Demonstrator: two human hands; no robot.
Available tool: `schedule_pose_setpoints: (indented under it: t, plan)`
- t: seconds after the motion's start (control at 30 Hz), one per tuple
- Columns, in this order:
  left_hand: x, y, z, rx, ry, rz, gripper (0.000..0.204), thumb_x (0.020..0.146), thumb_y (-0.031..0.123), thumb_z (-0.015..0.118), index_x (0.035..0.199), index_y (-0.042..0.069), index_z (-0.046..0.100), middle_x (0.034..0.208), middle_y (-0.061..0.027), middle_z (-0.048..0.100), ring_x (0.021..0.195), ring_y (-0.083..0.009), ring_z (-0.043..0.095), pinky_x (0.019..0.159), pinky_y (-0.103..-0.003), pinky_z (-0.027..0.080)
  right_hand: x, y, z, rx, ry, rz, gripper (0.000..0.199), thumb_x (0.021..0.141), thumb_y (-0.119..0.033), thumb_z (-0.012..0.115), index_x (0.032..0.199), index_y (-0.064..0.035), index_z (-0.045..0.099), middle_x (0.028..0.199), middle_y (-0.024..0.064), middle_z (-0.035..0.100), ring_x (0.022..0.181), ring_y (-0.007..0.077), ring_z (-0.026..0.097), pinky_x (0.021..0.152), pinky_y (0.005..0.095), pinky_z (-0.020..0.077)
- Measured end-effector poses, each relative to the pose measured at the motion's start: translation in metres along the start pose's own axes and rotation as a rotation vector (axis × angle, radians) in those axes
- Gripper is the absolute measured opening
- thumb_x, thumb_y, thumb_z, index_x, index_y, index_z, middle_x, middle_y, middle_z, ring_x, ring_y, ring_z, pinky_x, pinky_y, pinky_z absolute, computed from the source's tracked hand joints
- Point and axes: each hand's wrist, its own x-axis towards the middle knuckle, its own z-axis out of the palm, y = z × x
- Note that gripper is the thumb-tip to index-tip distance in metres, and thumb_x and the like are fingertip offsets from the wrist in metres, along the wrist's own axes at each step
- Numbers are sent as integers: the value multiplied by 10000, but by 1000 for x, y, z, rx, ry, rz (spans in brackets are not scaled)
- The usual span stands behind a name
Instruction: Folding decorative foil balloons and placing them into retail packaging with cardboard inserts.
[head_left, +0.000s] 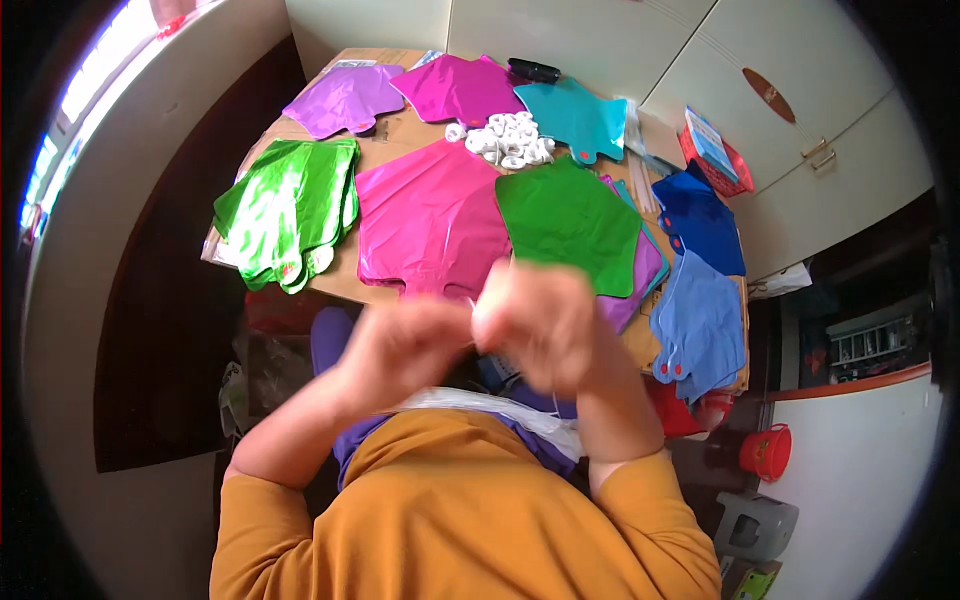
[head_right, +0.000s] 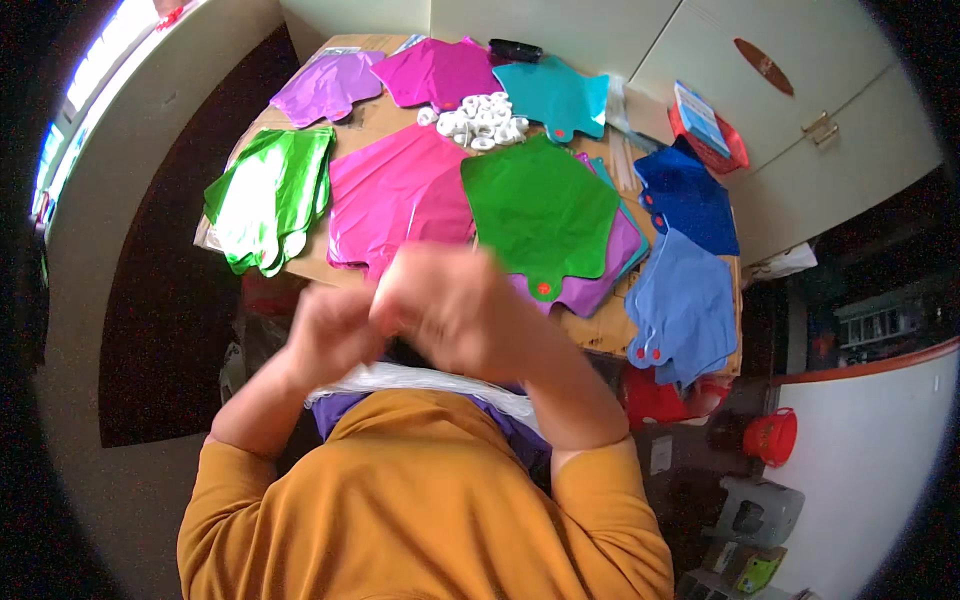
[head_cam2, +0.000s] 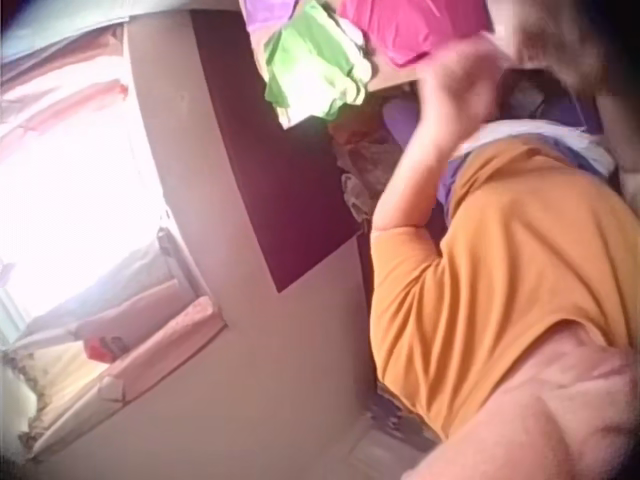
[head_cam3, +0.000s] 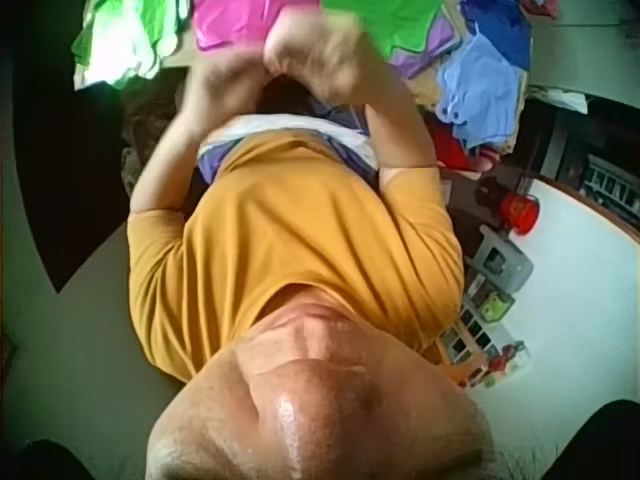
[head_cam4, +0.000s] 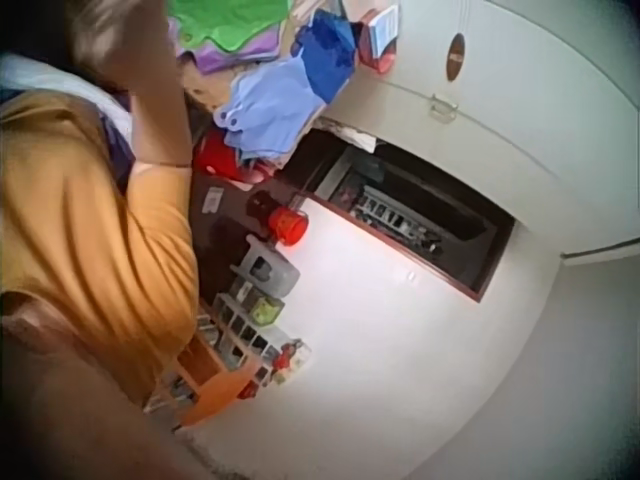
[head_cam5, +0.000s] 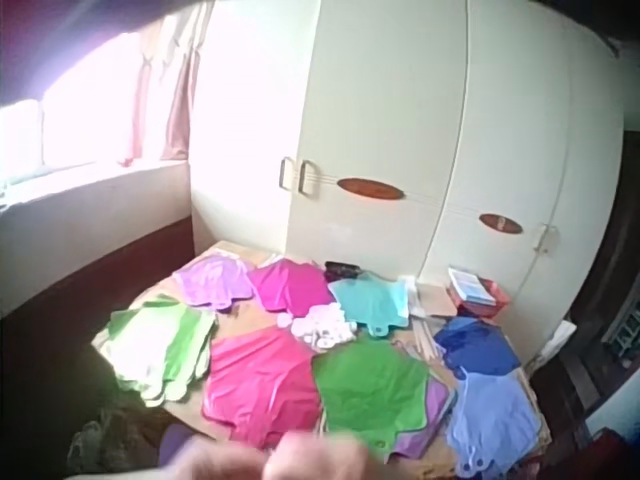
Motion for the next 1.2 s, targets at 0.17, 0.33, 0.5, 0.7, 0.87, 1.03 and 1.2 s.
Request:
schedule_pose_setpoints:
  t: [0.17,0.33,0.5,0.7,0.87,1.03,1.2]
  plan:
    - [16,30,-24,-710,395,-342,177,962,84,513,998,-29,644,836,-99,695,435,-27,445,399,-178,327,-22,32,20,59,-100,184,125,886,-119,603,810,-32,557,669,117,516,639,296,573,600,358,444]
    - [-1,16,6,-112,-133,-108,142,857,-18,636,985,34,672,795,-55,676,556,-57,571,477,-209,425,1,10,-15,-164,138,322,145,909,-139,589,812,-31,581,684,122,551,661,248,597,622,345,460]
    - [21,9,-19,-170,379,-390,152,930,32,540,1019,-2,659,678,-28,631,471,-51,505,437,-208,401,-24,16,24,14,-215,147,134,873,-126,631,803,-24,580,740,121,569,654,263,575,616,346,457]
    - [11,30,-20,-625,72,-435,164,930,63,539,981,-18,673,766,-84,680,488,-79,541,427,-235,412,-15,31,-3,-14,3,312,127,879,-137,630,815,-35,589,715,122,550,651,270,567,618,346,452]
    - [-9,-18,9,1,-24,-115,170,874,-21,578,1008,30,669,850,-37,671,660,-95,602,538,-242,474,-8,8,-3,109,48,146,137,921,-107,545,817,-21,566,679,88,551,673,219,594,638,335,463]
    - [12,20,-19,-544,272,-334,176,874,-17,578,1035,1,646,863,-55,692,545,-76,587,469,-221,460,-20,34,3,-110,-165,271,140,914,-110,558,812,-14,568,709,124,583,689,270,611,635,368,473]
    - [-8,-11,21,69,-83,19,198,822,-88,571,959,12,673,811,-75,683,543,-110,594,479,-240,474,7,12,-18,-46,101,180,124,898,-138,596,830,-34,590,735,111,574,647,218,564,592,312,451]
